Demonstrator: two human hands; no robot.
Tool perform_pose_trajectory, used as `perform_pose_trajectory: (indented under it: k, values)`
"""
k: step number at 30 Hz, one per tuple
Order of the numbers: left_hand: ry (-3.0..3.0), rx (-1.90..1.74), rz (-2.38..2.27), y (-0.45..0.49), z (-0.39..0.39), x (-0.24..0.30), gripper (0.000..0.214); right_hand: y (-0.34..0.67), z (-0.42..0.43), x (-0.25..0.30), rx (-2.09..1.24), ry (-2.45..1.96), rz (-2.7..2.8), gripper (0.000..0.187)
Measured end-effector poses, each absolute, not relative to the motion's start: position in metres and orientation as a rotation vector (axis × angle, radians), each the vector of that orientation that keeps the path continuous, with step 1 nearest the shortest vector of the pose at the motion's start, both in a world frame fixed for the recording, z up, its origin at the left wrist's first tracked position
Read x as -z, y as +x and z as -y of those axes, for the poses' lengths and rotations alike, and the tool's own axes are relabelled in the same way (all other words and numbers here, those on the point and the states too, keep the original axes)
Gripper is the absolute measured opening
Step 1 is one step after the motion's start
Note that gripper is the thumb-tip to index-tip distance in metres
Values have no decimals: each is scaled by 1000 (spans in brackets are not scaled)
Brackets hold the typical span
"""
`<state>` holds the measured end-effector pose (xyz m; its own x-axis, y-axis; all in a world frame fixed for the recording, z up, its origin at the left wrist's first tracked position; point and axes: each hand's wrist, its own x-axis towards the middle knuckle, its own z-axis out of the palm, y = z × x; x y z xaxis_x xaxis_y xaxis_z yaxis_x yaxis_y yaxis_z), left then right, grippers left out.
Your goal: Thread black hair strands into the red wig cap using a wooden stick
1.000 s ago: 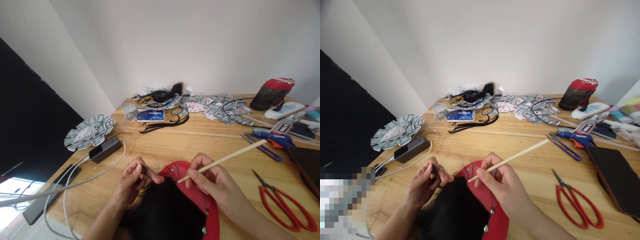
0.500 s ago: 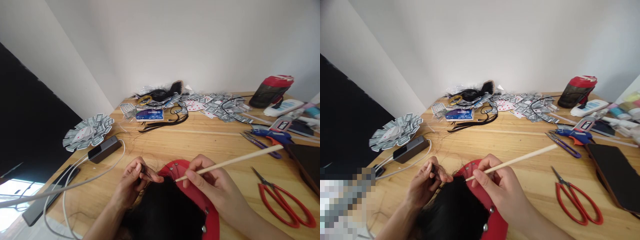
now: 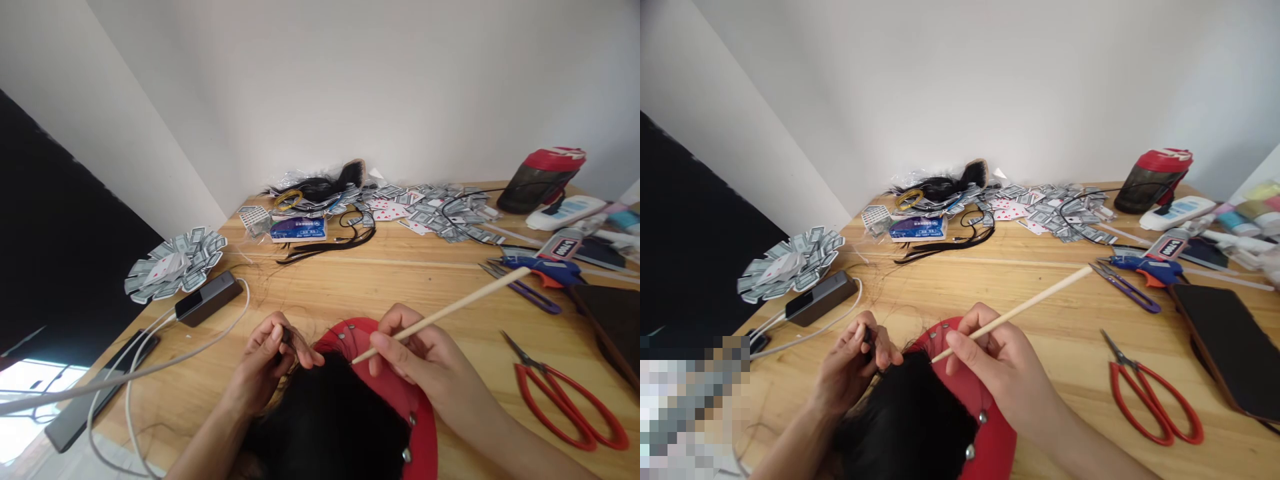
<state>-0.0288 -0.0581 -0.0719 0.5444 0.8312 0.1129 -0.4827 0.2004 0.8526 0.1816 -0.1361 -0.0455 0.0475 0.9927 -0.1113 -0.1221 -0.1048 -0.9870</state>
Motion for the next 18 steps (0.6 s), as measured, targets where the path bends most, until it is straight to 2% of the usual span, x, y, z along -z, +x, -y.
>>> perform_pose_trajectory:
  k: [18]
  values:
    - [1119,-904,-413,-28,58,78,31,180,137,58,-1200,-1210,1028,38]
